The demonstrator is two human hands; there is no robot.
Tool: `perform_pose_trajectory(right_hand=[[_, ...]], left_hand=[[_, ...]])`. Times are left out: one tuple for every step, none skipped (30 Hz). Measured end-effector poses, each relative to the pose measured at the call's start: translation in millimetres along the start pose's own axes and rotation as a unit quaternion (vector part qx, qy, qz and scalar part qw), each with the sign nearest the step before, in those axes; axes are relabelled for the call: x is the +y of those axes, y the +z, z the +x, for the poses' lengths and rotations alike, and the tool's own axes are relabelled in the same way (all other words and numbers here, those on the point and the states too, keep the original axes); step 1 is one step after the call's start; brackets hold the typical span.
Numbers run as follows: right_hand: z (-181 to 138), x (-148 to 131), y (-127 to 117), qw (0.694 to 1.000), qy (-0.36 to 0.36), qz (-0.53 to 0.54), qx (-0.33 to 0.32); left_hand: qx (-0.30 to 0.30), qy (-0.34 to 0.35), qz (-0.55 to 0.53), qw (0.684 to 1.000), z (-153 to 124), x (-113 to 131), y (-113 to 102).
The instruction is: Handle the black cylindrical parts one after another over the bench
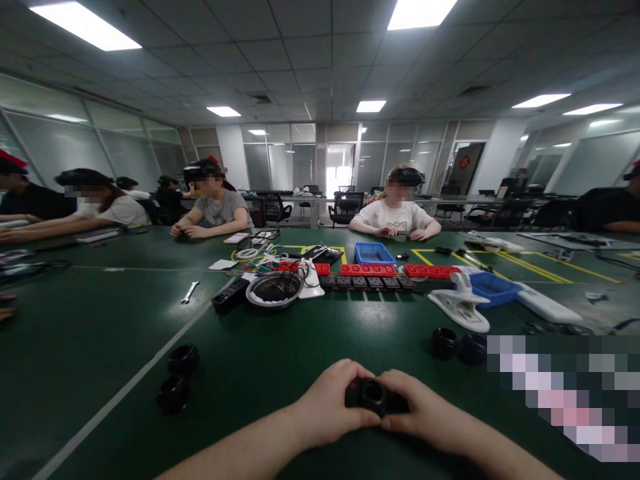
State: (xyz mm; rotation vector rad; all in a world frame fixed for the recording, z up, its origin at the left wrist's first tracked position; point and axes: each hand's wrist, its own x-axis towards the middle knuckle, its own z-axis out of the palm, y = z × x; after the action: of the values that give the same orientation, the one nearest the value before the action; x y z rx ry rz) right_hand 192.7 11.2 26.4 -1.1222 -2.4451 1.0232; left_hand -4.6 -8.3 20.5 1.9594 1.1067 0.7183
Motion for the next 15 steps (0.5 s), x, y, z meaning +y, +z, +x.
perform_pose_trajectory(right_hand=[[1,2,2,1.000,0.011,-0.004,0.007],[2,2,5,0.999,0.024,-0.015,0.017],[3,3,9,0.998,0.036,-0.035,0.031],[4,2,13,0.995,0.045,-0.067,0.051],[5,1,17,0.990,0.050,-0.106,0.074],[5,-1,21,0.983,0.052,-0.147,0.097],[6,-3,24,0.974,0.050,-0.185,0.117],[6,-6,26,0.966,0.047,-0.217,0.132],[5,-8,26,0.960,0.045,-0.238,0.140],[5,-10,27,0.958,0.047,-0.247,0.142],[5,-11,26,0.958,0.048,-0.246,0.139],[4,-11,24,0.961,0.049,-0.235,0.134],[3,-11,22,0.967,0.045,-0.216,0.123],[2,-11,19,0.975,0.036,-0.192,0.106],[0,-10,16,0.983,0.025,-0.163,0.084]], left_hand=[[0.002,0.002,0.003,1.000,0,1,1],[0.008,0.002,0.009,1.000,-1,2,2],[0.017,-0.002,0.018,1.000,-1,3,4],[0.031,-0.008,0.030,0.999,-2,4,7],[0.048,-0.016,0.043,0.998,-2,5,9],[0.064,-0.024,0.056,0.996,-3,5,11],[0.078,-0.030,0.067,0.994,-3,6,13],[0.087,-0.033,0.075,0.993,-3,7,14],[0.090,-0.035,0.078,0.992,-3,7,15],[0.088,-0.033,0.077,0.993,-3,7,14],[0.083,-0.031,0.072,0.993,-2,6,13],[0.074,-0.027,0.065,0.995,-1,6,11],[0.062,-0.021,0.059,0.996,-1,5,9],[0.047,-0.013,0.054,0.997,0,5,7],[0.031,-0.002,0.051,0.998,0,4,4]])
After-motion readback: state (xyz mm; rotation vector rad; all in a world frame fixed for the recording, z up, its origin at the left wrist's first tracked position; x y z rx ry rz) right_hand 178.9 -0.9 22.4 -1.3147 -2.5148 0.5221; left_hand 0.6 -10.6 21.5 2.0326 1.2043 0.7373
